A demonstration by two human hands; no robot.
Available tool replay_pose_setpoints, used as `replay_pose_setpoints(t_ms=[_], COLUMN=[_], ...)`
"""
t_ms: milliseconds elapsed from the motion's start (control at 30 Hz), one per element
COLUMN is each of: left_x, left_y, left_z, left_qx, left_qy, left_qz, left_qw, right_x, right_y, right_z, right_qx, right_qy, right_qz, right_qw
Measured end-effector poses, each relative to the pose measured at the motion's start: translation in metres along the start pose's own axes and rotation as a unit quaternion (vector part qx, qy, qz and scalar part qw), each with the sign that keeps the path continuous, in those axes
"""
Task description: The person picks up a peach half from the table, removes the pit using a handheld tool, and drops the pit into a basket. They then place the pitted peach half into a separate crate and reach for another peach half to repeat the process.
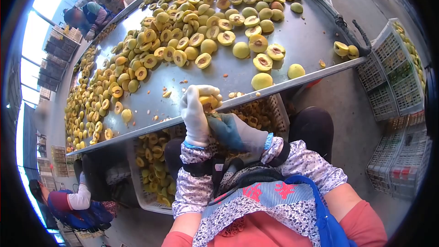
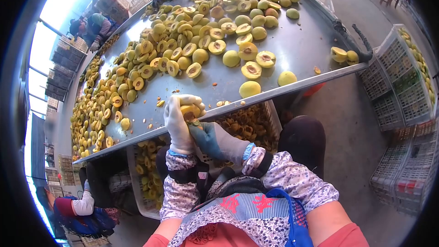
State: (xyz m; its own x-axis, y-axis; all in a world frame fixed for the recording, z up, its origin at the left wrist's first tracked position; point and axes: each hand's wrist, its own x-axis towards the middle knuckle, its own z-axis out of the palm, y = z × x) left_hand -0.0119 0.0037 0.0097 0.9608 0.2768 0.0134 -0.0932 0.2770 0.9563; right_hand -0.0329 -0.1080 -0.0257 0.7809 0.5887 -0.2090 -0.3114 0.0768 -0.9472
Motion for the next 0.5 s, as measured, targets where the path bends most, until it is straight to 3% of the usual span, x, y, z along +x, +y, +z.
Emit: replay_pose_setpoints(t_ms=[67,133,167,300,400,467,500], left_x=[0.002,0.006,0.008,0.012,0.011,0.008,0.003], left_y=[0.001,0.005,0.006,0.003,0.0,0.002,0.003], left_z=[-0.004,-0.009,-0.012,-0.017,-0.015,-0.011,-0.005], left_qx=[0.003,0.027,0.028,0.087,0.148,0.074,-0.008], left_qy=[-0.01,-0.122,-0.122,-0.174,-0.172,-0.158,-0.126], left_qz=[-0.016,-0.008,-0.008,-0.047,-0.035,-0.012,-0.015], left_qw=[1.0,0.992,0.992,0.98,0.973,0.985,0.992], right_x=[-0.012,-0.024,-0.022,-0.021,-0.023,-0.024,-0.022], right_y=[-0.025,-0.045,-0.039,-0.03,-0.029,-0.03,-0.028], right_z=[-0.007,-0.016,-0.015,-0.022,-0.021,-0.023,-0.025], right_qx=[0.01,0.17,0.195,0.197,0.075,0.196,0.195], right_qy=[-0.02,-0.152,-0.145,-0.187,-0.119,-0.184,-0.185], right_qz=[0.017,0.207,0.232,0.221,0.202,0.227,0.225], right_qw=[1.0,0.951,0.942,0.937,0.969,0.936,0.937])
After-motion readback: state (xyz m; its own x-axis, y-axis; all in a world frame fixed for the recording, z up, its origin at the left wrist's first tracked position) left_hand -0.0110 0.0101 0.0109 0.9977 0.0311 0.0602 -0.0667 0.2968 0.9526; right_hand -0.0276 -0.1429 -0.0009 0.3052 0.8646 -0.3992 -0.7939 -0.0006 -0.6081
